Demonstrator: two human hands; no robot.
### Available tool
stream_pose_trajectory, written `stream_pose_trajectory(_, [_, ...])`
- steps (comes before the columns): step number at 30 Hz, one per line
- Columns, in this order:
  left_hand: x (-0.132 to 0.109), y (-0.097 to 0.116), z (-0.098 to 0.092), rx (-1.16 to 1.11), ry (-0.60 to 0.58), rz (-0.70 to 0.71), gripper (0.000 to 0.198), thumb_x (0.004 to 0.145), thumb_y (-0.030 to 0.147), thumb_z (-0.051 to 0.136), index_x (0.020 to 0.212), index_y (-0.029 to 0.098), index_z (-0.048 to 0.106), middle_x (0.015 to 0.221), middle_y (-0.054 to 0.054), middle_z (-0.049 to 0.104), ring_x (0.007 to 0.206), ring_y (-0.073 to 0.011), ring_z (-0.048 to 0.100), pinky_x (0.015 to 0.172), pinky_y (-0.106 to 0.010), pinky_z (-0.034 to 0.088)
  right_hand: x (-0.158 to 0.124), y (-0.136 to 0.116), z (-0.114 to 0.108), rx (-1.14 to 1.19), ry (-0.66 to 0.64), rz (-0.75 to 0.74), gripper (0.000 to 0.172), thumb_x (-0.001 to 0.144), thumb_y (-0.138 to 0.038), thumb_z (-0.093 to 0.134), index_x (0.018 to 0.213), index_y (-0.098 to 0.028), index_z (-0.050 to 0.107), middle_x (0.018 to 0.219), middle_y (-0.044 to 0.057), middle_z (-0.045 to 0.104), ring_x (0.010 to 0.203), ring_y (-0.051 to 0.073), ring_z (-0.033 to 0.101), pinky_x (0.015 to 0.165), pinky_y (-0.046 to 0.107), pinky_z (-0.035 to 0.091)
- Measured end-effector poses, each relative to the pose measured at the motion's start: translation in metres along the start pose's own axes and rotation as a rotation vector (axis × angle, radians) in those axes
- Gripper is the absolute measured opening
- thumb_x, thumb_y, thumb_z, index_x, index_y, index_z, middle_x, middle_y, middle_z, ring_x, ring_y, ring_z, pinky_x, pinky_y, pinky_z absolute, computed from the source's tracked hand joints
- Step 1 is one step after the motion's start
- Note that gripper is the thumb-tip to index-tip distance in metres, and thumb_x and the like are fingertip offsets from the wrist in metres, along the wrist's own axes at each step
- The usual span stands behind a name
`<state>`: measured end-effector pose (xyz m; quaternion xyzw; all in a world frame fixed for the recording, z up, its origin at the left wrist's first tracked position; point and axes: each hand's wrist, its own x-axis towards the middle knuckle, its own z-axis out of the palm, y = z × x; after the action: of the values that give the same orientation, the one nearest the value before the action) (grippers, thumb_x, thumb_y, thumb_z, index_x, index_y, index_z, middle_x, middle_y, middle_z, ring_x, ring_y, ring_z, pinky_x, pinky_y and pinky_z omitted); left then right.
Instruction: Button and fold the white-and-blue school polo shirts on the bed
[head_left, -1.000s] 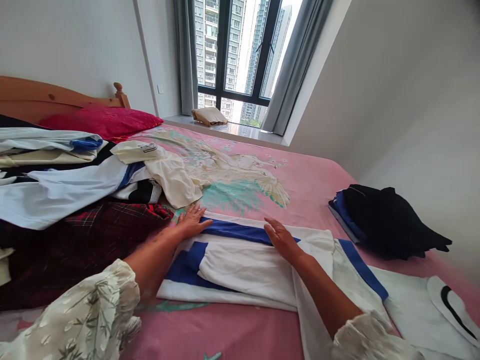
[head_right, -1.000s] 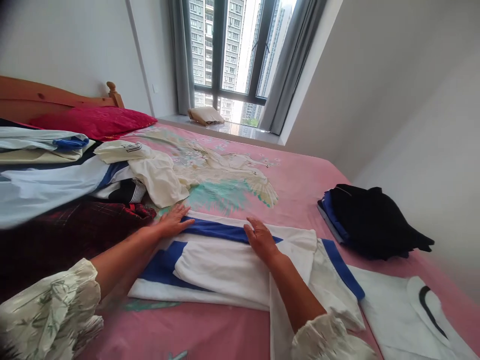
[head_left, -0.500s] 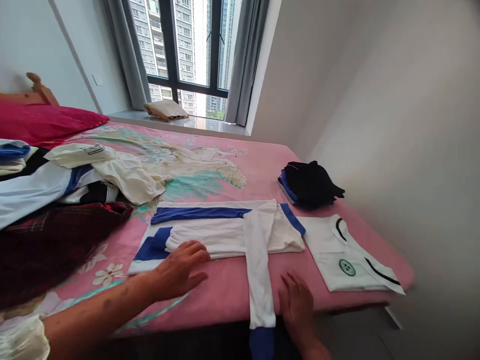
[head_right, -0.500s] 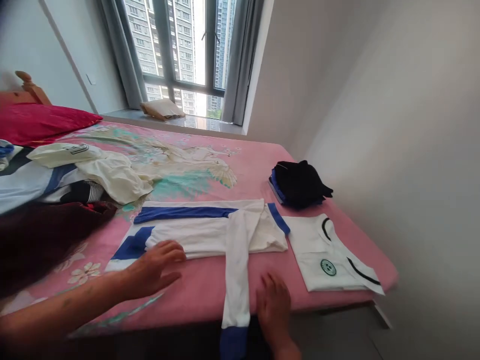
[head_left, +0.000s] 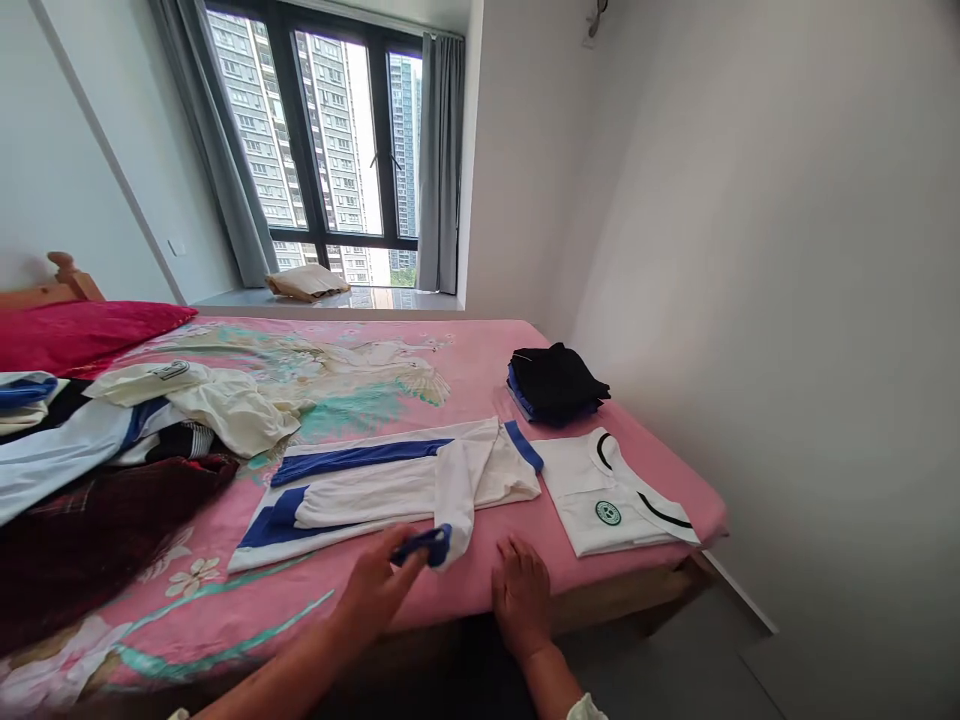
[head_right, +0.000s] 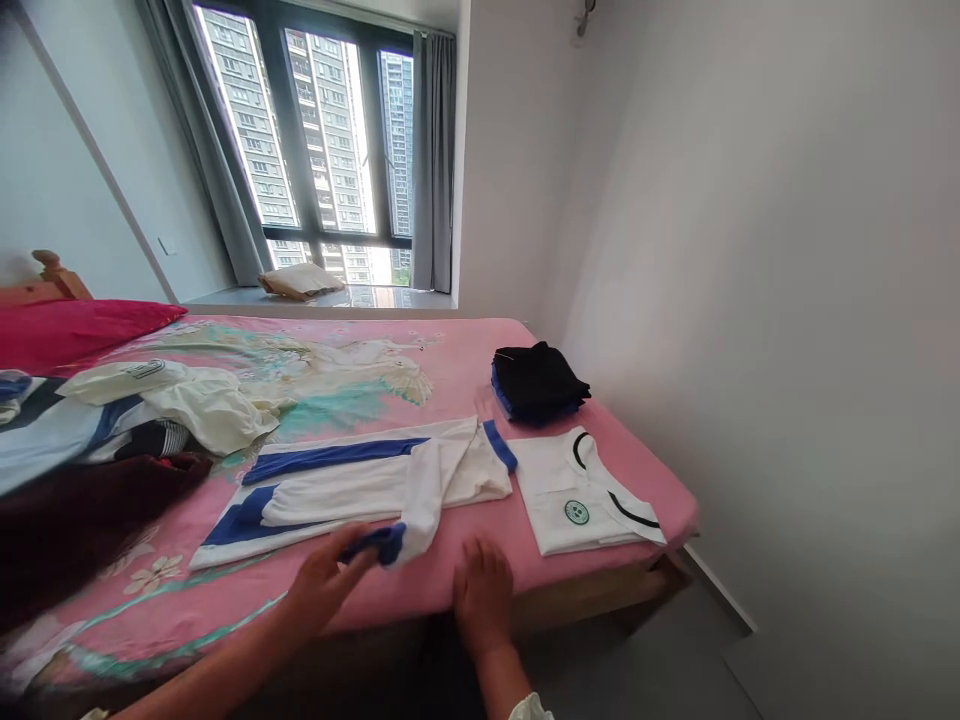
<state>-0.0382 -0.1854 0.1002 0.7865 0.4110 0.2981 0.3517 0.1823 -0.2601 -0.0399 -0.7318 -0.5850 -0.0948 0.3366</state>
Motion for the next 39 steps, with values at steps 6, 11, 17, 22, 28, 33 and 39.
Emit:
stream_pose_trajectory(6, [-0.005,-0.011,-0.063,0.129,-0.206,-0.098,0.035,0.081,0.048,0.047,0.070,0.018,0.062,0.067,0.000,0.058,0.067,-0.0161,0.053,0.063,-0.026,0.039,-0.002,0.002,0.002,-0.040,-0.010,0.010,0.033,0.090,-0.030,0.040,0.121,-0.025,0.053,0.123,0.011,0.055,0.117,0.029,0.049,0.098,0.049,0.039])
stream_pose_trajectory(11, [-0.033,-0.044,-0.051,0.121,-0.417,-0.205,0.038,0.078,0.049,0.046,0.062,0.018,0.063,0.063,0.000,0.057,0.065,-0.0164,0.054,0.061,-0.025,0.039,0.001,0.002,-0.002,-0.045,-0.042,0.022,0.034,0.091,-0.029,0.038,0.121,-0.020,0.052,0.125,0.013,0.053,0.118,0.029,0.045,0.099,0.048,0.036])
stream_pose_trajectory(17, [-0.035,-0.038,-0.041,-0.160,-0.448,-0.234,0.040,0.077,0.052,0.046,0.072,0.020,0.068,0.069,-0.001,0.064,0.072,-0.0189,0.057,0.065,-0.026,0.043,0.001,-0.057,-0.031,0.313,0.040,0.080,0.027,0.091,-0.038,0.043,0.107,-0.020,0.054,0.109,0.012,0.057,0.106,0.027,0.052,0.092,0.048,0.042])
stream_pose_trajectory(22, [-0.031,-0.007,-0.034,-0.094,-0.457,-0.106,0.037,0.082,0.046,0.044,0.075,0.019,0.069,0.078,-0.002,0.066,0.075,-0.0171,0.057,0.067,-0.024,0.043,-0.009,-0.133,-0.056,0.722,-0.106,0.103,0.038,0.077,-0.035,0.065,0.109,-0.022,0.051,0.097,0.005,0.059,0.086,0.020,0.058,0.073,0.032,0.051])
stream_pose_trajectory(28, [-0.024,0.007,-0.021,0.320,-0.452,-0.053,0.028,0.078,0.028,0.042,0.059,0.019,0.060,0.062,0.000,0.059,0.064,-0.0149,0.054,0.061,-0.024,0.038,-0.002,-0.121,-0.070,0.777,-0.026,0.169,0.022,0.073,-0.010,0.047,0.089,-0.022,0.056,0.094,0.004,0.058,0.088,0.018,0.057,0.072,0.030,0.049])
stream_pose_trajectory(33, [-0.023,0.016,-0.019,0.499,-0.362,0.110,0.024,0.070,0.022,0.048,0.092,0.023,0.059,0.090,-0.003,0.063,0.081,-0.0195,0.059,0.071,-0.029,0.041,-0.003,-0.117,-0.078,0.708,0.107,0.164,0.025,0.069,-0.007,0.047,0.086,-0.023,0.054,0.090,0.004,0.054,0.087,0.019,0.055,0.074,0.031,0.048])
stream_pose_trajectory(39, [-0.007,0.034,-0.028,0.565,-0.431,0.362,0.039,0.062,0.008,0.048,0.096,0.025,0.055,0.093,-0.002,0.063,0.085,-0.0205,0.059,0.074,-0.030,0.042,0.005,-0.148,-0.083,0.695,0.123,0.003,0.027,0.070,-0.004,0.048,0.089,-0.024,0.052,0.084,0.002,0.055,0.077,0.016,0.056,0.065,0.028,0.049])
